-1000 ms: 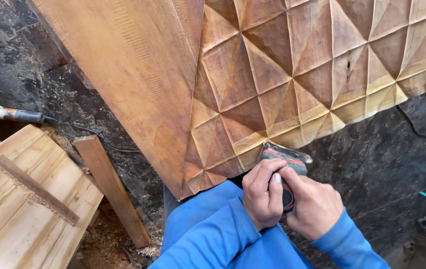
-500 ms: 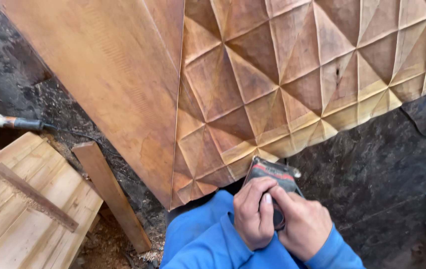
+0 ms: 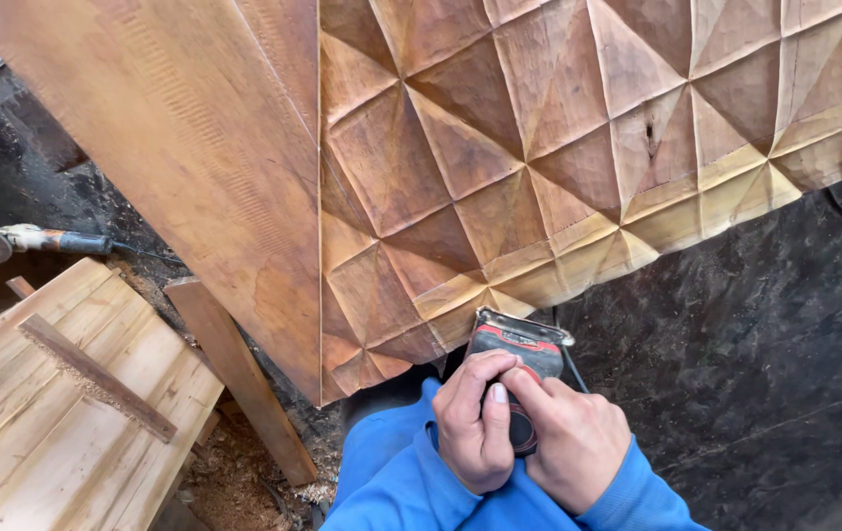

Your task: The person uses a handheld electric sander to smooth the surface of a large wooden panel featuring a geometric triangular pattern. The person moves the sander across the wood, focusing on the edges and the patterned surface, while occasionally pausing to touch the wood with their hand.

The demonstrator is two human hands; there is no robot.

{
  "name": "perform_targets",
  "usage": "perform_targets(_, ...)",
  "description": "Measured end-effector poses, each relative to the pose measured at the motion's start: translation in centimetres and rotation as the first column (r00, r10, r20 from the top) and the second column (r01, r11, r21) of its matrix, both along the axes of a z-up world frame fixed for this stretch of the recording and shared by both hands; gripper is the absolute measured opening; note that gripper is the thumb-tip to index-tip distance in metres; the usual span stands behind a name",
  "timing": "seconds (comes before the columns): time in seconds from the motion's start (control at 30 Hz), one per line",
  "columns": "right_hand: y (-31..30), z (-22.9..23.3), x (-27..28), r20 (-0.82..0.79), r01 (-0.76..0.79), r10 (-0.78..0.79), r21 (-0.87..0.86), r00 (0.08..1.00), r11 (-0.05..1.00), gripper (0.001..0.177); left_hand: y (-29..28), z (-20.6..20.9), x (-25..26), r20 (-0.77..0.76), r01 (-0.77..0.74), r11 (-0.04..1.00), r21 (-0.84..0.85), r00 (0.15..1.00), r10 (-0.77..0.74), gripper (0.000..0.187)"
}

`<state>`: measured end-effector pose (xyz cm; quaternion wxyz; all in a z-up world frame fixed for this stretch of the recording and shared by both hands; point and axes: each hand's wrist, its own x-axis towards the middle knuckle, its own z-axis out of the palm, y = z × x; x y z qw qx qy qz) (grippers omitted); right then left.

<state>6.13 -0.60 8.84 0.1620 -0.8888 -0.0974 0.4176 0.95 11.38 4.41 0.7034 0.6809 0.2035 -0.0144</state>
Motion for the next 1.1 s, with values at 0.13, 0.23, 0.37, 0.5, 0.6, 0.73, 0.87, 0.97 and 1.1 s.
perform_targets(0.13, -0.3, -0.2, -0.2, 0.018, 0.024, -0.025, 0.038, 1.000, 0.999, 0.045, -0.2, -0.1, -0.3, -0.008, 0.024, 1.000, 0.000, 1.000, -0.024, 0.027)
perform_targets(0.23, -0.5, -0.7, 0.7, 0.026, 0.020, -0.021, 0.050, 0.999, 0.999, 0.048, -0.3, -0.7, 0.3, -0.013, 0.004, 1.000, 0.012, 1.000, -0.004, 0.026)
perform_targets(0.37, -1.0, -0.6, 0.7, 0.028, 0.003, -0.005, 0.045, 1.000, 0.999, 0.049, -0.9, -0.6, 0.3, -0.021, -0.019, 1.000, 0.010, 1.000, 0.020, 0.025)
perform_targets(0.5, -1.0, -0.4, 0.3, 0.008, 0.004, -0.004, 0.012, 1.000, 1.000, 0.055, -1.0, -0.3, -0.1, -0.016, -0.040, 0.999, -0.022, 0.999, 0.040, 0.027)
perform_targets(0.6, -1.0, -0.3, 0.6, -0.004, 0.000, 0.000, 0.056, 1.000, 0.998, 0.055, -1.1, -0.4, 0.0, -0.016, -0.055, 0.998, -0.018, 0.998, 0.055, 0.028)
perform_targets(0.73, -0.8, -0.5, 1.4, -0.010, 0.013, -0.013, 0.038, 1.000, 0.999, 0.054, -1.1, -0.7, 0.4, -0.026, -0.057, 0.998, -0.008, 0.998, 0.057, 0.026)
perform_targets(0.87, -1.0, 0.4, 1.2, -0.018, -0.006, 0.007, 0.049, 1.000, 0.999, 0.058, -1.5, 0.2, 0.3, -0.054, -0.095, 0.995, -0.020, 0.994, 0.093, 0.024)
perform_targets(0.97, -1.2, -0.2, 1.8, 0.015, -0.010, 0.008, 0.095, 1.000, 0.995, 0.058, -1.7, -0.3, 0.9, -0.028, -0.116, 0.993, -0.033, 0.993, 0.115, 0.025)
perform_targets(1.1, -1.3, -0.1, 0.9, -0.024, -0.016, 0.017, 0.052, 1.000, 0.999, 0.059, -2.0, -0.2, -0.5, -0.045, -0.103, 0.995, 0.009, 0.994, 0.103, 0.024)
